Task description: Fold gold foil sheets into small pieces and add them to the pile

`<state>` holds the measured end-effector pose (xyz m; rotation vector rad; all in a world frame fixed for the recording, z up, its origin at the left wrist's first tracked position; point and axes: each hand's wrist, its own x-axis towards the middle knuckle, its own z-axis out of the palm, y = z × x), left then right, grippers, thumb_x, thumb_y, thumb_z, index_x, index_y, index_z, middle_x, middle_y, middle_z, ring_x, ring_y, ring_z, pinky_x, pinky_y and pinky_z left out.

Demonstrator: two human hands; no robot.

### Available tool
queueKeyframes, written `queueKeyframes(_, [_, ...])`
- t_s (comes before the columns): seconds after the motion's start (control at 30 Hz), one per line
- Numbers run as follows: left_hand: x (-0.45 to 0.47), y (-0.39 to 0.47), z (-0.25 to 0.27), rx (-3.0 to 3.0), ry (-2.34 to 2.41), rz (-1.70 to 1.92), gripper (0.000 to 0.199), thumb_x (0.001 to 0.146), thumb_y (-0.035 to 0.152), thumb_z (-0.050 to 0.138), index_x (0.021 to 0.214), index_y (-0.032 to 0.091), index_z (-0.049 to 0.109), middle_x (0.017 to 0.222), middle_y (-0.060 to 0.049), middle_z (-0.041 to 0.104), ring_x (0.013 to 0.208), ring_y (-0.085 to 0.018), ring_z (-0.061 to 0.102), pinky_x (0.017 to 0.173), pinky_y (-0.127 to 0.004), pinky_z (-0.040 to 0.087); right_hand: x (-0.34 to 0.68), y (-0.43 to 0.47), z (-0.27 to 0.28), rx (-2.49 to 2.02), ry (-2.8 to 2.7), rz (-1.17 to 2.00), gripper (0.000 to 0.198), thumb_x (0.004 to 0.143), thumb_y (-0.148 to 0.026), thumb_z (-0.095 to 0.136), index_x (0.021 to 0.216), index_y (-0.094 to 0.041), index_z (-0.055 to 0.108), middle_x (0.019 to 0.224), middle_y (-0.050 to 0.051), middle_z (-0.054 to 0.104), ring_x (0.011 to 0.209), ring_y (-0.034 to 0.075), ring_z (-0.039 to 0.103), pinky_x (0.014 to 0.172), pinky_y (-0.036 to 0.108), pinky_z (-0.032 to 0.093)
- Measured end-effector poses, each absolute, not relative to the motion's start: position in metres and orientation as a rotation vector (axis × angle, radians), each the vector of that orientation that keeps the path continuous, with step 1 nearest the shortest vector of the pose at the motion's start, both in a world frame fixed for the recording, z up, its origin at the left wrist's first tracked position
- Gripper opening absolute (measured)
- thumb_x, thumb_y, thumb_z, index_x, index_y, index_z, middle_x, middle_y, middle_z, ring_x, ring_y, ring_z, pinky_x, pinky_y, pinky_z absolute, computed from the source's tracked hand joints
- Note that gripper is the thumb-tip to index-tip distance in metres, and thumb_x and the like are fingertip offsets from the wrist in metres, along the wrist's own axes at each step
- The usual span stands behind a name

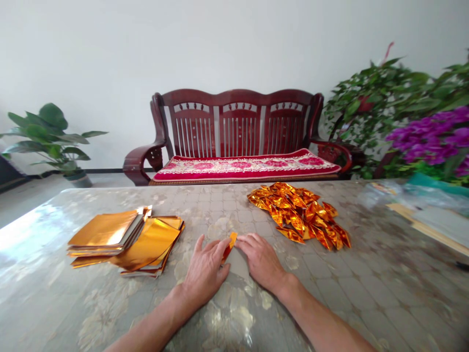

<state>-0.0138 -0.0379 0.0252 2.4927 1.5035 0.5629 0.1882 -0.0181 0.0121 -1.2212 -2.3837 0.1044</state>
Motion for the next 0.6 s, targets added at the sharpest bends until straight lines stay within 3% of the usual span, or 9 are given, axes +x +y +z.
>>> queueKeyframes(0.4, [-0.0166,-0.0343,0.0292,2.396,1.559,0.486,0.059,0.083,0.014,0.056,0.139,0.027,0.042,0.131,-0.006,0.066,0.124,-0.023,0.057,0.115,-0.056,0.025,0.1867,-0.0185,0.0136,-1.213,-2.328,0.09,0.038,0.091,-0.004,0.049,0.122,-0.021,0.063,0.13,0.007,0.061,0.119,0.02,0.05,0.104,0.038,0.044])
queueKeyframes(0.6, [-0.0184,-0.0326,0.0285,2.392,1.55,0.46,0.06,0.084,0.015,0.057,0.141,0.027,0.041,0.129,-0.007,0.067,0.125,-0.024,0.057,0.116,-0.055,0.024,0.1857,-0.0165,0.0119,-1.194,-2.35,0.074,0.031,0.091,-0.005,0.05,0.114,-0.019,0.065,0.12,0.008,0.065,0.114,0.021,0.052,0.1,0.038,0.045])
